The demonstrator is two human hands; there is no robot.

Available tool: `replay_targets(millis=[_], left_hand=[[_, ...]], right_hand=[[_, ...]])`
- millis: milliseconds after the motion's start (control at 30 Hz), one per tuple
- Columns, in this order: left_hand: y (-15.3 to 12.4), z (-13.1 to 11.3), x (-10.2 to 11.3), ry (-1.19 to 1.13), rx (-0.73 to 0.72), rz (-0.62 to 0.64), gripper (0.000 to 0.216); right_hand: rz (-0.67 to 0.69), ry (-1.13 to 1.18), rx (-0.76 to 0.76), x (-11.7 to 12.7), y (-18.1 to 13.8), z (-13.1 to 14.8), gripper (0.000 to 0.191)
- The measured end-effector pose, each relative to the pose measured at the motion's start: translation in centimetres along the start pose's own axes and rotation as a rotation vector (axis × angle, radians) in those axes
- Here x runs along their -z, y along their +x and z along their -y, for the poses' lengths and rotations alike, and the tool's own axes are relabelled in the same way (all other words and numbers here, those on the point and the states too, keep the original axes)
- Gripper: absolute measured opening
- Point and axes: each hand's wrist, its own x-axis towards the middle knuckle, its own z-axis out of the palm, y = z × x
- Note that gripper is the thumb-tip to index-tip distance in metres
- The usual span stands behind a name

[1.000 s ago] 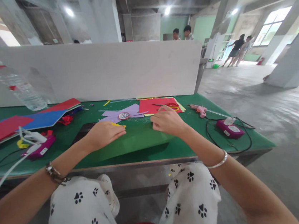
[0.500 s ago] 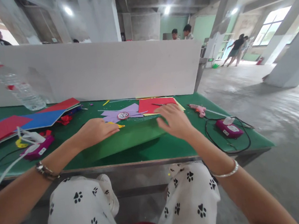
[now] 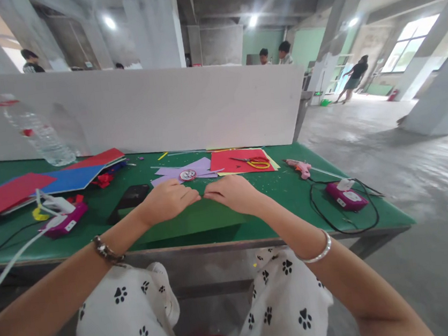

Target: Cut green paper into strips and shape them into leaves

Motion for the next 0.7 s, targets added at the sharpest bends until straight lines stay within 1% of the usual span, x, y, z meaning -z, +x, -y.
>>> replay_targets(millis=[67, 133, 200, 267, 333, 367, 433, 467, 600, 667, 700], left_hand=[[-0.5, 0.1, -0.1, -0.002, -0.027, 0.011, 0.039], [-1.5, 0.3, -0.2, -0.019, -0.021, 0.05, 0.039], [-2.8, 0.7, -0.4, -0.042, -0.005, 0.082, 0.038], [-4.3, 1.1, -0.5, -0.064, 0.013, 0.088, 0.037], [-5.9, 1.6, -0.6, -0.105, 0.043, 0.133, 0.037], [-6.7, 1.9, -0.7, -0.137, 0.073, 0.177, 0.037], [-8.2, 2.6, -0.6, -0.172, 0.18, 0.264, 0.037], [-9.0, 2.9, -0.5, -0.169, 0.226, 0.285, 0.037], [-11.7, 3.8, 0.1, -0.075, 0.412, 0.294, 0.041], [-12.1, 3.9, 0.6, -0.045, 0.53, 0.294, 0.039], [-12.0, 3.9, 0.9, -0.069, 0.604, 0.297, 0.037]], right_hand=[[0.02, 0.069, 0.002, 0.1, -0.3, -0.5, 0.027], [0.028, 0.093, 0.002, 0.1, -0.6, -1.1, 0.028], [0.007, 0.114, 0.005, 0.2, -1.0, -1.7, 0.029], [-0.02, 0.135, 0.016, 0.3, -1.4, -2.5, 0.03], [-0.035, 0.134, 0.025, 0.3, -1.8, -3.2, 0.03], [-0.038, 0.124, 0.026, 0.3, -2.0, -3.5, 0.031], [-0.049, 0.096, 0.025, 0.3, -2.4, -4.2, 0.031], [-0.065, 0.079, 0.023, 0.4, -2.6, -4.5, 0.031], [-0.178, -0.015, -0.01, 1.0, -3.4, -6.0, 0.028], [-0.258, -0.073, -0.056, 1.5, -3.7, -6.5, 0.023], [-0.3, -0.099, -0.079, 1.7, -3.8, -6.6, 0.022]])
